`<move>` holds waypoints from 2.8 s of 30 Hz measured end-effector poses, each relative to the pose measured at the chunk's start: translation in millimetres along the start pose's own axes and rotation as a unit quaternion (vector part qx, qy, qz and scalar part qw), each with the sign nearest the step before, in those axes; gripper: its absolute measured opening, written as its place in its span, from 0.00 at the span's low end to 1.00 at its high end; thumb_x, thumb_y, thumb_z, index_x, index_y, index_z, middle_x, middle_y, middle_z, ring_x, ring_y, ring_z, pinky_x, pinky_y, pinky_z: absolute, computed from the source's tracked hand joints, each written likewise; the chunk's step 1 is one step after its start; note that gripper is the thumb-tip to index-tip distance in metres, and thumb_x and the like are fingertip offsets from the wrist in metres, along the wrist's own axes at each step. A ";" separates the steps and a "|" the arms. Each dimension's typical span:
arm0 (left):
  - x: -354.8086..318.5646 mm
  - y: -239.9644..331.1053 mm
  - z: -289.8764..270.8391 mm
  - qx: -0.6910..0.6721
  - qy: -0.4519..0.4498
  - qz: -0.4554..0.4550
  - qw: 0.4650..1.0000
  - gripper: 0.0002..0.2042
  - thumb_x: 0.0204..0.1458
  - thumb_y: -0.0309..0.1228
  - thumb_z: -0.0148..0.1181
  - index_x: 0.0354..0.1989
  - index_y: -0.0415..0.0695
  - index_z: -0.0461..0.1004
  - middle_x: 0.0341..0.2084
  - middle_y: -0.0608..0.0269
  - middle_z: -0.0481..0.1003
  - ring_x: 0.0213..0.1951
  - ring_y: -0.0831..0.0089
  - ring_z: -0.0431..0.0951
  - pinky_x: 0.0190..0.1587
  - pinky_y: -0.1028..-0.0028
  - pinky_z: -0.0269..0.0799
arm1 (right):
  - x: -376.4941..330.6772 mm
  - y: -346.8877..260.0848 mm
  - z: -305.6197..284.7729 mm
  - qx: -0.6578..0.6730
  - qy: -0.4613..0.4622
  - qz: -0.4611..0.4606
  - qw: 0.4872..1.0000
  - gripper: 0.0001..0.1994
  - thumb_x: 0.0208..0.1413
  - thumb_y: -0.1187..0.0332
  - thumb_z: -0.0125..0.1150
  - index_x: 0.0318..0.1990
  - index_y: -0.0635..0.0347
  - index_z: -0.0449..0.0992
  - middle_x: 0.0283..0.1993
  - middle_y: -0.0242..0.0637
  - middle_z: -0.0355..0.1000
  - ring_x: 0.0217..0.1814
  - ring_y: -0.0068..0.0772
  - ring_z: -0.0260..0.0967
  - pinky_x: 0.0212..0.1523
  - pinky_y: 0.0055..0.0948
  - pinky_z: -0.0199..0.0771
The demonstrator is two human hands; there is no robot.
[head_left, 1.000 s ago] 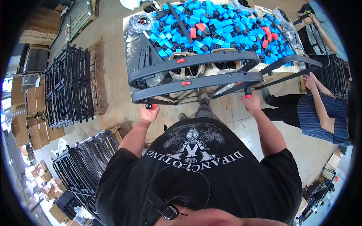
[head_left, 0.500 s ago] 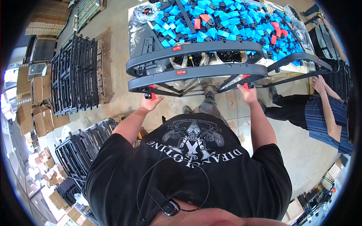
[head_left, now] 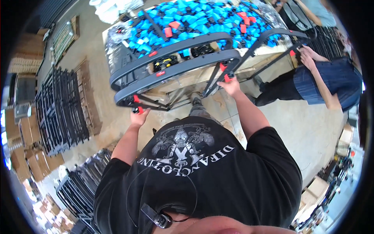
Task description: Assembling metal frames by attaching red and blue plastic components using screws and a screwdriver.
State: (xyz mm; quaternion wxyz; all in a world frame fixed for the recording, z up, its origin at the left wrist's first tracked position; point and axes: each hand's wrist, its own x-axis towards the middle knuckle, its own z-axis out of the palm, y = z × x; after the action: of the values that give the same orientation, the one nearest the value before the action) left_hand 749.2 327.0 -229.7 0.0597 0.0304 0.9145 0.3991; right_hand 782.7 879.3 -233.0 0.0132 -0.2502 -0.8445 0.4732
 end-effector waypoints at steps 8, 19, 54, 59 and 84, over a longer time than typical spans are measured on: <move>-23.8 9.8 -58.6 -0.226 0.010 -0.126 0.966 0.41 0.46 0.35 0.79 0.67 0.36 0.62 0.55 0.55 0.75 0.55 0.69 0.75 0.60 0.66 0.71 | -91.6 -134.7 -43.9 0.099 0.174 -0.105 0.974 0.27 0.57 0.64 0.71 0.59 0.70 0.70 0.52 0.42 0.73 0.53 0.30 0.70 0.53 0.32 0.72; 30.9 250.9 -172.0 0.096 0.215 0.264 0.935 0.27 0.54 0.43 0.66 0.57 0.37 0.73 0.56 0.43 0.74 0.60 0.45 0.72 0.63 0.54 0.67 | -29.2 -332.7 -21.2 -0.394 0.107 -0.352 0.842 0.29 0.60 0.41 0.56 0.57 0.53 0.78 0.59 0.40 0.76 0.63 0.44 0.70 0.66 0.52 0.56; -94.4 201.3 -32.4 0.089 0.203 0.315 0.923 0.22 0.44 0.29 0.70 0.50 0.42 0.74 0.55 0.49 0.73 0.60 0.48 0.72 0.64 0.51 0.64 | -34.2 -311.8 -29.6 -0.229 0.239 -0.462 0.823 0.21 0.56 0.48 0.63 0.48 0.55 0.79 0.49 0.42 0.77 0.57 0.45 0.71 0.61 0.50 0.58; -261.1 -34.6 41.7 0.103 -0.194 -0.234 0.947 0.17 0.57 0.41 0.63 0.46 0.41 0.81 0.45 0.48 0.81 0.49 0.54 0.80 0.50 0.61 0.76 | -72.5 -270.5 -50.6 0.011 0.270 -0.570 0.776 0.16 0.50 0.61 0.66 0.45 0.54 0.75 0.48 0.39 0.73 0.52 0.45 0.69 0.58 0.47 0.57; -532.5 116.5 -194.1 0.253 0.490 -0.218 0.806 0.13 0.49 0.32 0.67 0.42 0.43 0.77 0.42 0.51 0.78 0.49 0.51 0.78 0.53 0.56 0.73 | -146.9 16.3 201.0 -0.274 -0.531 -0.101 0.795 0.16 0.60 0.60 0.51 0.35 0.61 0.82 0.34 0.50 0.80 0.38 0.44 0.81 0.39 0.43 0.79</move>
State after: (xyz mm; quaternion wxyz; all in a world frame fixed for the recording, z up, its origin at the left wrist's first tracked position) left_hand 1251.9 210.2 31.8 -0.3201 -0.3555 0.8733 0.0924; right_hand 865.8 663.0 -325.5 -0.4588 0.1340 -0.8335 0.2770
